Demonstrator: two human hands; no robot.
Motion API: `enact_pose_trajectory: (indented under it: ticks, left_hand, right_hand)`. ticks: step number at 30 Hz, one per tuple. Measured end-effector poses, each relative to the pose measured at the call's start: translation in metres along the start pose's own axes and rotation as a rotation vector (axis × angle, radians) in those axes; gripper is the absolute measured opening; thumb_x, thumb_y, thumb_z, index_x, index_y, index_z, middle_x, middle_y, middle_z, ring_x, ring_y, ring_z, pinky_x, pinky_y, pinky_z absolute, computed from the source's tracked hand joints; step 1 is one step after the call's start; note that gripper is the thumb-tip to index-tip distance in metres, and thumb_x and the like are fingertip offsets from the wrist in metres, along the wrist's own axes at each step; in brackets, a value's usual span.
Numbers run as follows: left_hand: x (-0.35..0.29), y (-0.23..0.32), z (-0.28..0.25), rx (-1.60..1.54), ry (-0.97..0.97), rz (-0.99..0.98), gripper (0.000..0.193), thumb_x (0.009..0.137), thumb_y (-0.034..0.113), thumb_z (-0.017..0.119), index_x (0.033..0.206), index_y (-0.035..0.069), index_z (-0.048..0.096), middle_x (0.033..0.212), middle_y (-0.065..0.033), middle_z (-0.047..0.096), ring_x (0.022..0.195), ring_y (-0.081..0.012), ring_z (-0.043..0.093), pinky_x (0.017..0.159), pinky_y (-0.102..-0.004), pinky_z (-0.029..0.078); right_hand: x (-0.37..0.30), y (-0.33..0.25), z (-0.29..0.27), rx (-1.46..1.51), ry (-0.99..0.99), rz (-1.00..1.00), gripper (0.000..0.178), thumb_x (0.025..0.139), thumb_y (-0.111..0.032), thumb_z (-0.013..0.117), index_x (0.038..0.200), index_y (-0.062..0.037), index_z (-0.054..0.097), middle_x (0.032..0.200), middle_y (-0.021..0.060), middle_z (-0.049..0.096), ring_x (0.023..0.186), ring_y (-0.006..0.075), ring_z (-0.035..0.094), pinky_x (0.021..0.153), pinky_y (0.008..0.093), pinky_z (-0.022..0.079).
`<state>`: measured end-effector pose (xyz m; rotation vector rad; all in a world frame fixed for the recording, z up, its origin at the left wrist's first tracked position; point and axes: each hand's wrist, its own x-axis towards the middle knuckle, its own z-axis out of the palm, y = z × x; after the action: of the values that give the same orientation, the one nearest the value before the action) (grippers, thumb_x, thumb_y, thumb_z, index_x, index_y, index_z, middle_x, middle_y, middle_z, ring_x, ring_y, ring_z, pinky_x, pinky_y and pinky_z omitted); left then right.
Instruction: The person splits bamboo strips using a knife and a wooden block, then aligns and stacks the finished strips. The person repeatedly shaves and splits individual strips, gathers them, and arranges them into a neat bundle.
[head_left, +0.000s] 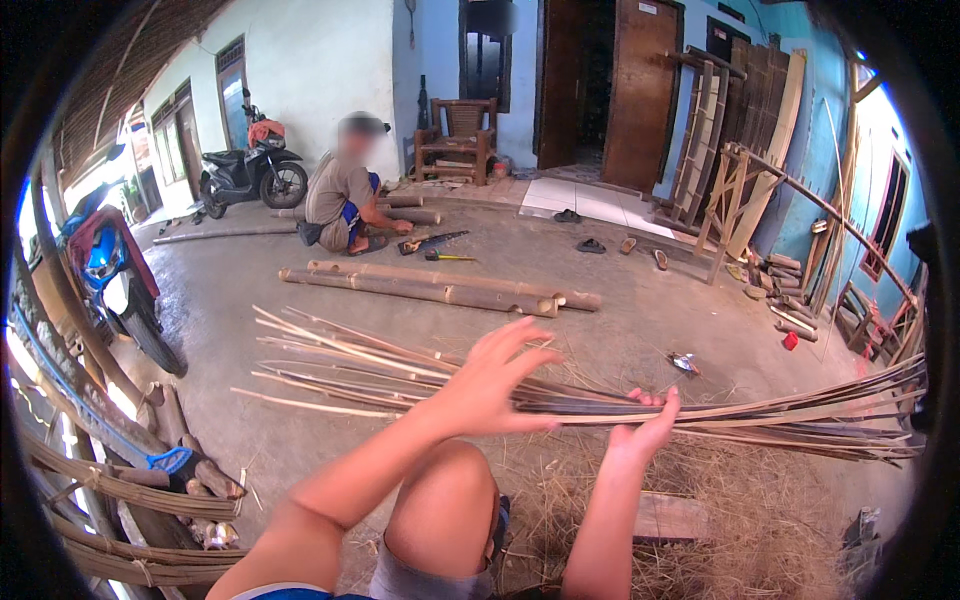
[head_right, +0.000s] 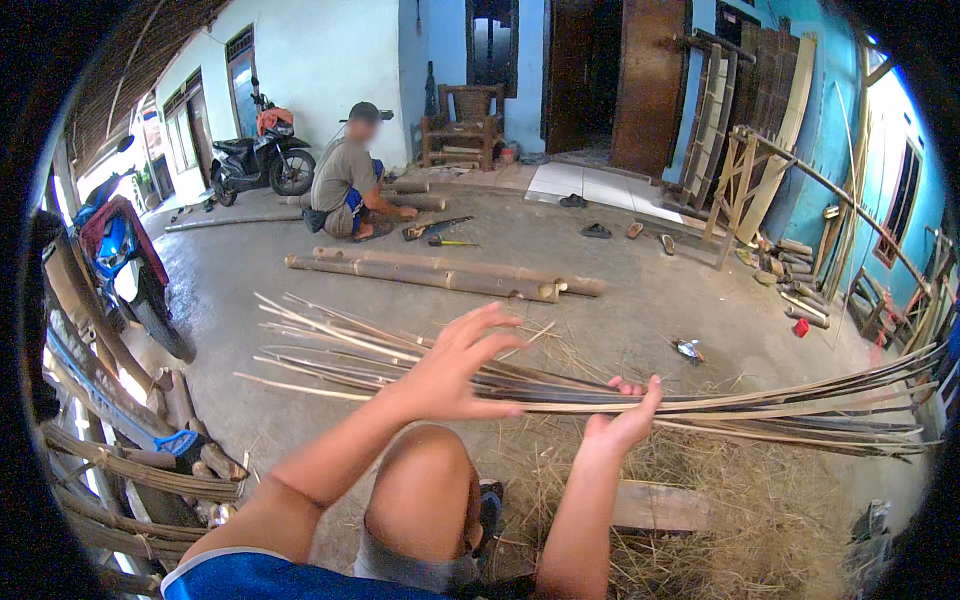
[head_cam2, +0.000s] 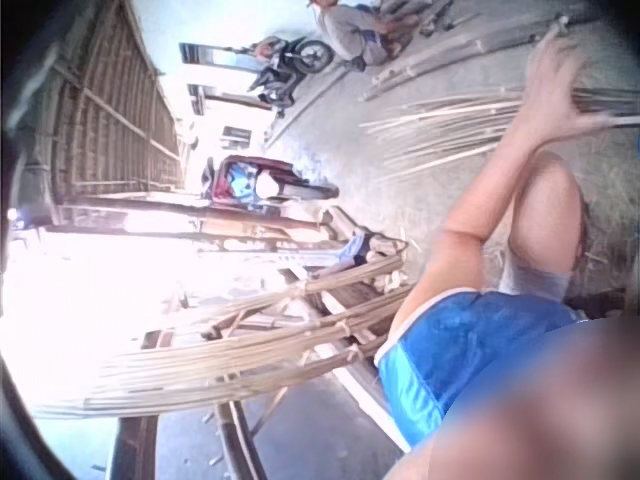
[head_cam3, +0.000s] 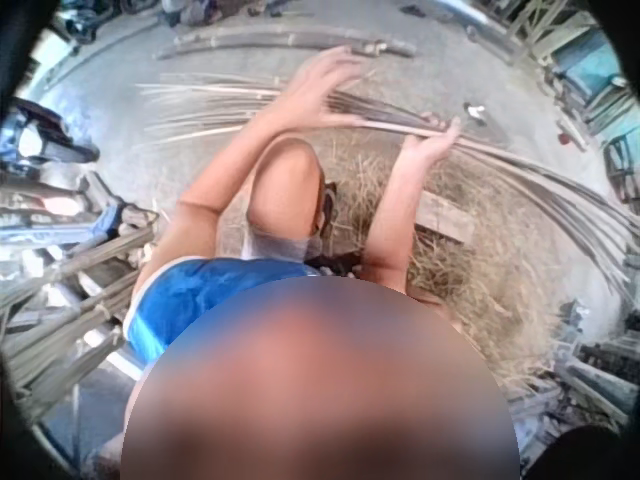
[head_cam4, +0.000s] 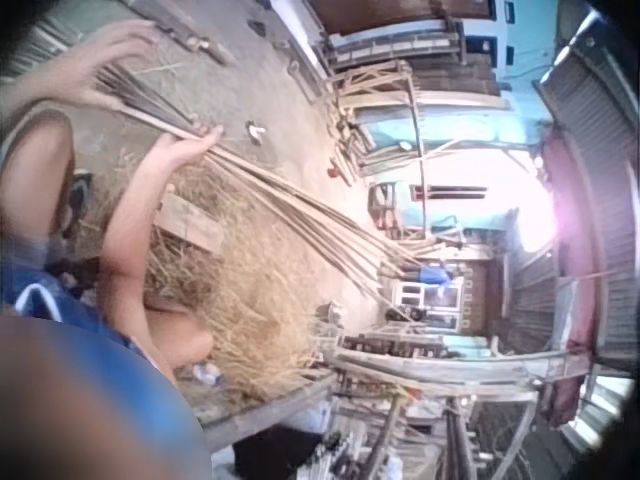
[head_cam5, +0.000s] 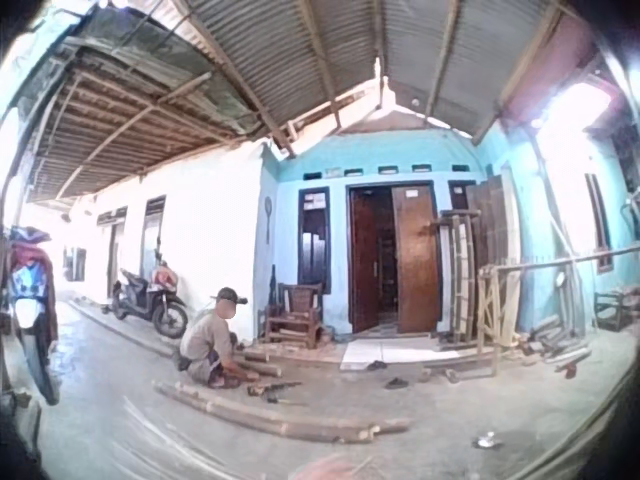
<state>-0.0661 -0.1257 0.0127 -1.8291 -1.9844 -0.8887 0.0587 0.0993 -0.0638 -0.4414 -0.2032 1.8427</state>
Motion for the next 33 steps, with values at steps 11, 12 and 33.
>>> enact_pose_trajectory:
  ticks: [11,12,33]
  left_hand:
    - [-0.072,-0.019,-0.050,0.697,0.100,-0.038,0.088,0.072,0.013,0.079,0.153,0.029,0.049,0.164,-0.0195,0.037,0.147,-0.0345,0.042,0.121,-0.0502,0.031]
    - [-0.069,-0.015,-0.059,0.627,0.060,-0.040,0.086,0.072,0.012,0.079,0.152,0.028,0.050,0.162,-0.0176,0.041,0.145,-0.0322,0.045,0.121,-0.0494,0.031]
    - [-0.052,0.045,-0.056,-0.269,-0.560,-0.260,0.051,0.076,0.028,0.079,0.122,0.013,0.062,0.096,-0.0159,0.075,0.091,-0.0359,0.072,0.080,-0.0451,0.055]
  right_hand:
    - [-0.049,-0.065,0.047,0.078,-0.242,0.170,0.027,0.095,-0.029,0.068,0.112,-0.0083,0.060,0.105,0.0090,0.064,0.093,0.0214,0.065,0.099,0.0473,0.052]
    - [-0.053,-0.070,0.049,0.070,-0.260,0.147,0.028,0.096,-0.030,0.067,0.112,-0.0085,0.060,0.105,0.0089,0.064,0.094,0.0216,0.065,0.099,0.0478,0.051]
    - [-0.069,-0.174,0.058,0.008,-0.694,0.204,0.046,0.099,-0.049,0.061,0.120,-0.0082,0.063,0.088,0.0046,0.065,0.085,0.0221,0.065,0.088,0.0439,0.053]
